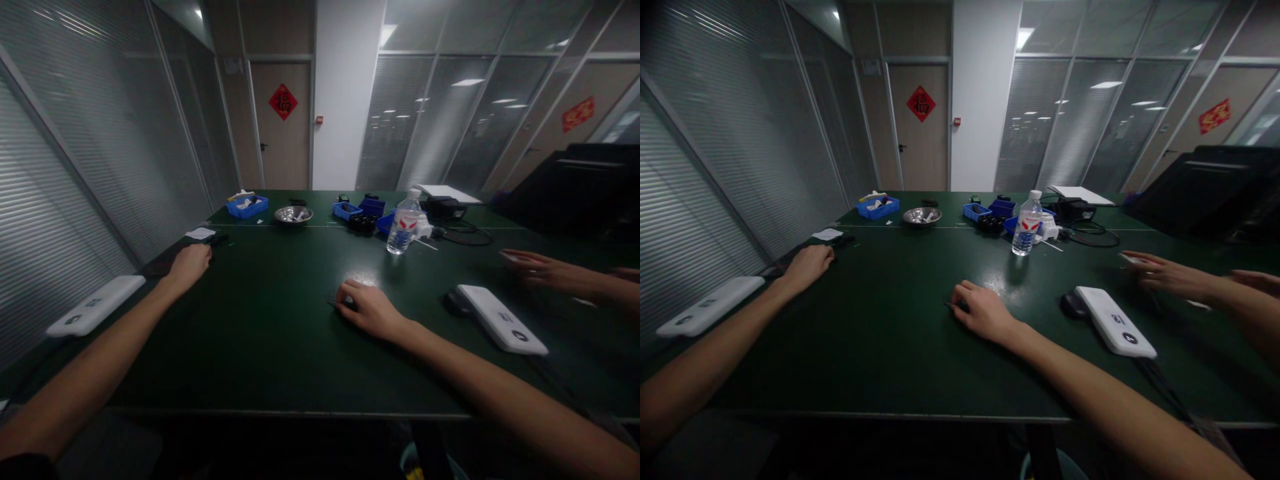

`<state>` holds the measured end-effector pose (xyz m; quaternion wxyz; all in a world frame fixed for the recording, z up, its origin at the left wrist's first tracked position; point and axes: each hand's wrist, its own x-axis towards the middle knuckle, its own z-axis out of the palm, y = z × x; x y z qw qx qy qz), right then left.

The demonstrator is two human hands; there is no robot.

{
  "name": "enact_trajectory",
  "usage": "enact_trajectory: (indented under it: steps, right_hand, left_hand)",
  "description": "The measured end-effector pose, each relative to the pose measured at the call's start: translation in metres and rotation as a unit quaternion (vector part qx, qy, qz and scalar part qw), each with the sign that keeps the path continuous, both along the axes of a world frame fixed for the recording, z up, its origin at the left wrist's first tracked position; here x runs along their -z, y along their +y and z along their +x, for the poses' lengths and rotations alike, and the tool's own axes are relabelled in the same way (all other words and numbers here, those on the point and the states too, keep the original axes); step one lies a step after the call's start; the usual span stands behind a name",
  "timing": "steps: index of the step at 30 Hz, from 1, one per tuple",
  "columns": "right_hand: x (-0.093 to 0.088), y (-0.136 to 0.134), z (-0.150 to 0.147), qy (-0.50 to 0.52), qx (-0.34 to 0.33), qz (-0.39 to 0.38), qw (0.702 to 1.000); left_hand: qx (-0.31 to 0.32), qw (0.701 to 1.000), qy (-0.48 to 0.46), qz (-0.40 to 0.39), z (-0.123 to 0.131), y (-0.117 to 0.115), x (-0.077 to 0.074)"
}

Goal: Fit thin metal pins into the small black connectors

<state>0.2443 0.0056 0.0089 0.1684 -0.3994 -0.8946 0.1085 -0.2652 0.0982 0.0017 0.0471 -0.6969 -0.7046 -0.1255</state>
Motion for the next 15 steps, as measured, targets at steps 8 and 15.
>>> enact_trajectory:
  steps: [8,15]
  right_hand:
    - [0.001,0.001,0.001,0.005,-0.004,0.002,1.000]
    - [0.000,0.001,0.002,0.009,-0.004,-0.006,1.000]
  left_hand:
    - [-0.005,0.999,0.027,0.020,-0.001,-0.003,0.005]
    - [0.061,0.996,-0.051,-0.027,0.014,-0.003,0.003]
